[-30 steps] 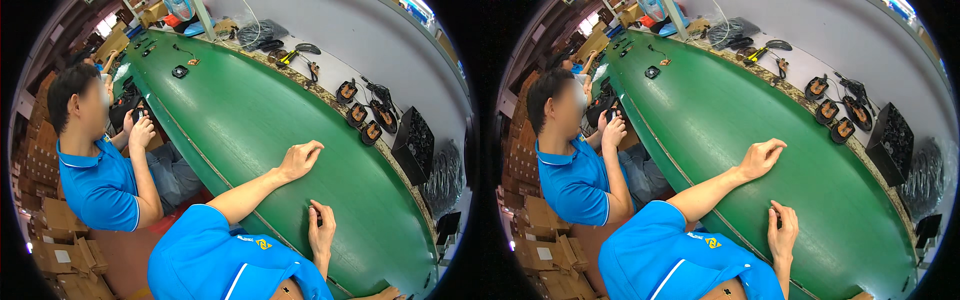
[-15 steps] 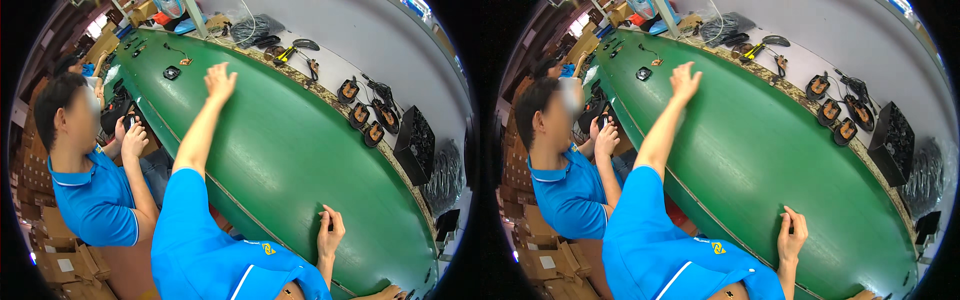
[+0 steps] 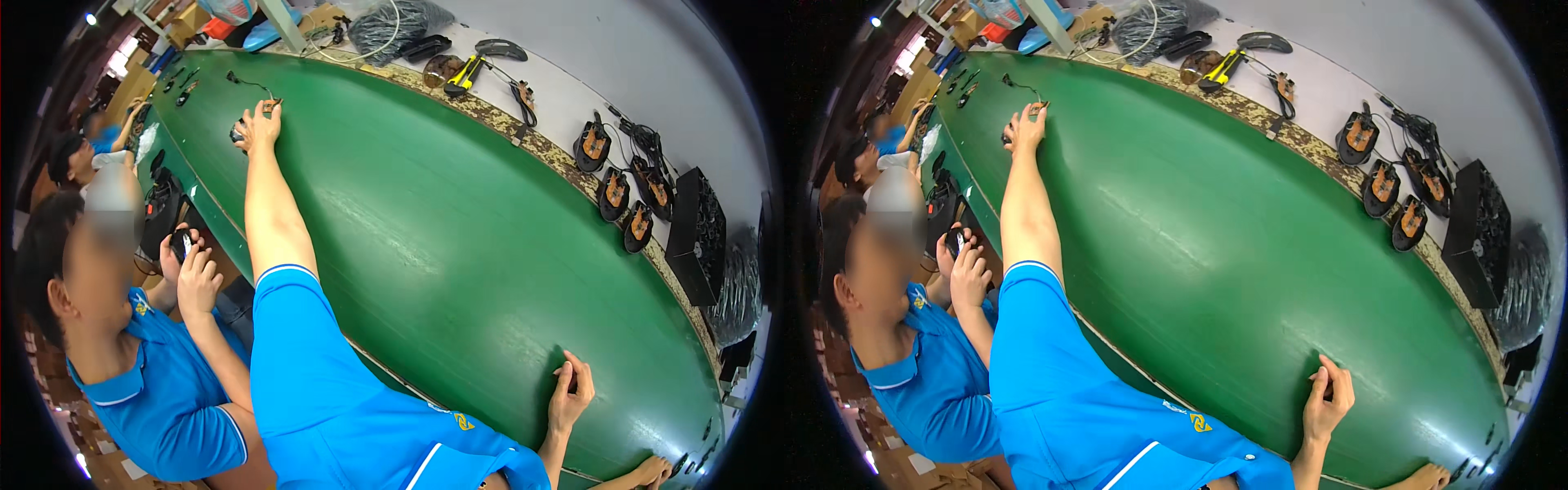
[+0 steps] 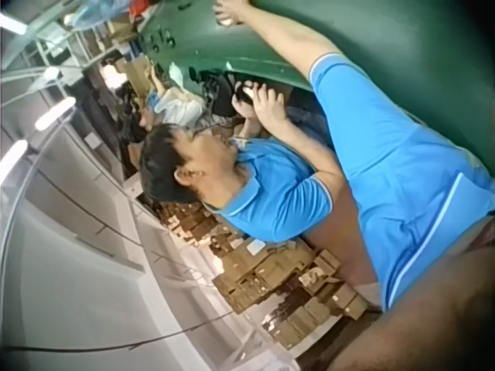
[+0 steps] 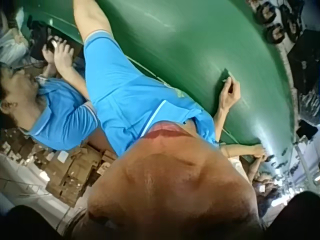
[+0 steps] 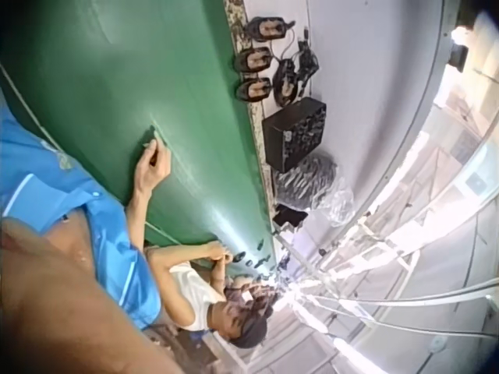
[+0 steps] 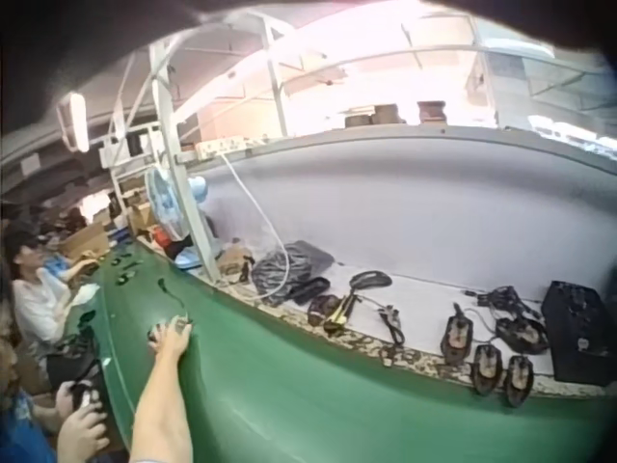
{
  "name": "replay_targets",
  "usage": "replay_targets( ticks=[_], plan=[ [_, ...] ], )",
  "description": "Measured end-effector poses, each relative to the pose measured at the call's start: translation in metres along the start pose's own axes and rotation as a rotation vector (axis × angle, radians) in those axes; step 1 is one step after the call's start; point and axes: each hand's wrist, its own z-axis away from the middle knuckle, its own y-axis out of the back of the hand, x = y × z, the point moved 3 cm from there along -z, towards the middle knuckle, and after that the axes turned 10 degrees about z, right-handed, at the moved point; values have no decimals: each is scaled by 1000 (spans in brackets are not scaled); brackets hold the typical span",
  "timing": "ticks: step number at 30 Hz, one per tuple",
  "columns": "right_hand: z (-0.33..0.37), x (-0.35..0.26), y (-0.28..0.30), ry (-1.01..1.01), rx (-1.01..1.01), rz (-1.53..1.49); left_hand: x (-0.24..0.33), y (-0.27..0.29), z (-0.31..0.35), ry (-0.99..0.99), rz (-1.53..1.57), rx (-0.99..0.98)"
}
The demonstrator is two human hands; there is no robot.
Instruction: The person assembles computer mouse components by hand, fitting the circuit board and cable into the mouse base shell, and placing the assembled units on the conveyor line.
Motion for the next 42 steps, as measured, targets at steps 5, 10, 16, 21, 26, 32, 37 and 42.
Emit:
replay_targets(
  ticks=[5,10,16,21,26,32,37,42],
  plan=[
    [-6,-2,0,37,2,19,0,2,-4,75,67,-165],
    [0,3,11,75,0,20,10,8,36,37,59,-154],
    [4,2,22,93,-19,-60,60,36,168,-134,105,-63],
    [27,19,47,141,-79,-132,105,97,346,-260,123,-233],
    [31,45,63,255,-159,-209,139,150,517,-462,184,-365],
    [-6,75,74,329,-133,-220,169,197,641,-799,276,-579],
    [-20,73,63,483,-36,-26,171,226,628,-881,540,-824],
    [-23,66,40,524,27,164,155,206,537,-929,778,-988]
  ],
)
